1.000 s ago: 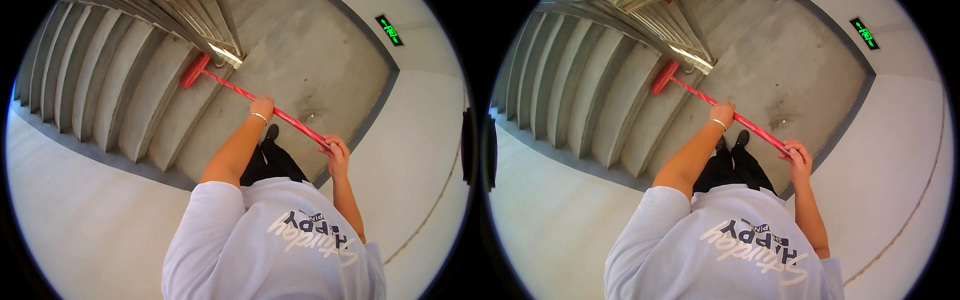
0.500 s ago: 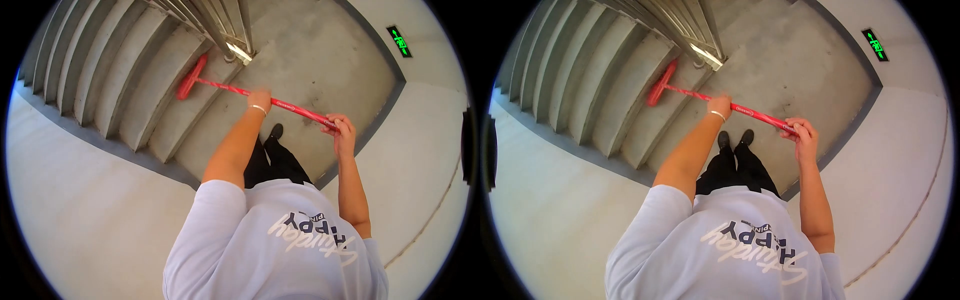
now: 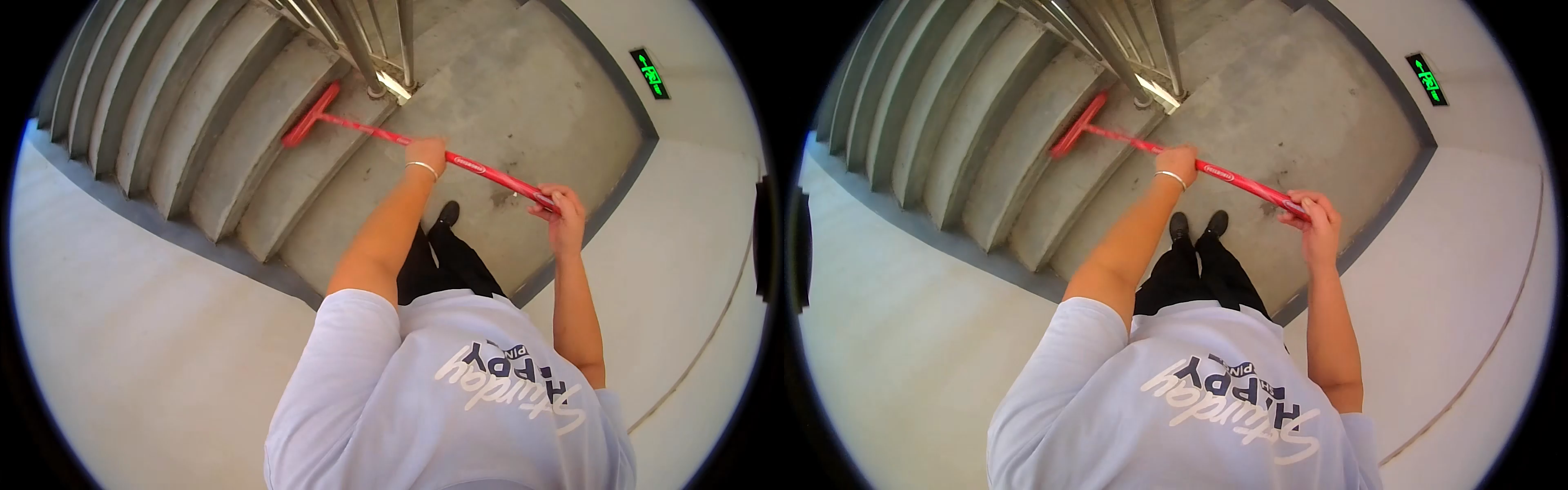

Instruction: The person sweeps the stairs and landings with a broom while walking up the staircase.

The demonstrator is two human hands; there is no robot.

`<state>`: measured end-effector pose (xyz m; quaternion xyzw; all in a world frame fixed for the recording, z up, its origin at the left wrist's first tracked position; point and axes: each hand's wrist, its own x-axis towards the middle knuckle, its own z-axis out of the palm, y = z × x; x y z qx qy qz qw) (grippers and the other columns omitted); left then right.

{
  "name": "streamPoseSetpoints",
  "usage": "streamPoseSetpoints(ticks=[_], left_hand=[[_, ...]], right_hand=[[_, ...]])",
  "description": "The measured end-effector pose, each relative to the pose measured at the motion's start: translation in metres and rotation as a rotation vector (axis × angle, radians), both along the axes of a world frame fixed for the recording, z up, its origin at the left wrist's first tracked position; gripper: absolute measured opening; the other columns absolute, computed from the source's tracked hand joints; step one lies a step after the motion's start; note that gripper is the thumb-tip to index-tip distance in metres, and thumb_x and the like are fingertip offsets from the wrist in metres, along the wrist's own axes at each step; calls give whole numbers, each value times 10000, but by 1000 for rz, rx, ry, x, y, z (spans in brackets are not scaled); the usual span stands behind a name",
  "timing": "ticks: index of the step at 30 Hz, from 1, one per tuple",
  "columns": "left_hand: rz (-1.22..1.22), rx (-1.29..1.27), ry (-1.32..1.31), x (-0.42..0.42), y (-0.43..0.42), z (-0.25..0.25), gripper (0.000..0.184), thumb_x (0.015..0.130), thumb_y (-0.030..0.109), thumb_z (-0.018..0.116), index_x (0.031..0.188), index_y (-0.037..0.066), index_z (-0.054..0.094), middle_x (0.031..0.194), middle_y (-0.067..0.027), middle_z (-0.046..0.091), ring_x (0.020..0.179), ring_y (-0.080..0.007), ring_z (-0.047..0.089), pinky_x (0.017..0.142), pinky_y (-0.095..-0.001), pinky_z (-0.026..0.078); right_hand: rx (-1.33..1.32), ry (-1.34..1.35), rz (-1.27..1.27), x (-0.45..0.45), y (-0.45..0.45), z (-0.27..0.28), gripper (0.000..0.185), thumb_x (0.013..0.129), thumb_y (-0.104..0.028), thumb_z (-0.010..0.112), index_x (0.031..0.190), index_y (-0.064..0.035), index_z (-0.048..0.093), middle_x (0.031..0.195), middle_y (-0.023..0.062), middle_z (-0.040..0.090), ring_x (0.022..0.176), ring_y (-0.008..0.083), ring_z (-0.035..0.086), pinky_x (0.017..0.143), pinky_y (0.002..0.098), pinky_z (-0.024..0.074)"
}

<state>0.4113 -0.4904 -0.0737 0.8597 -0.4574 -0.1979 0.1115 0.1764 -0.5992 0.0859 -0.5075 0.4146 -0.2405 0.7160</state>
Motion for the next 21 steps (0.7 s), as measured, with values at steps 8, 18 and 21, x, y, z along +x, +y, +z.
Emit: streamPoseSetpoints(ticks=[8,18,21], left_hand=[[8,-15,20,-49,47,43,146,695,159,655,806,87,595,815,-105,611,741,-325,615,660,-416,498],[-70,88,18,-7,57,-15,105,723,159,623,807,98,606,822,-99,618,764,-311,625,661,-402,501],[-162,84,9,-27,63,8,105,718,160,630,797,94,611,833,-101,621,778,-314,629,648,-403,503]], right_hand=[[-70,0,82,-34,20,35,193,824,-92,476,843,46,611,961,158,583,724,224,609,648,368,566],[-25,57,4,-15,68,-6,212,840,-122,464,871,51,583,964,158,564,804,246,599,648,392,567],[-35,25,-22,-30,74,13,207,840,-99,452,876,55,586,945,154,572,806,253,603,662,387,568]])
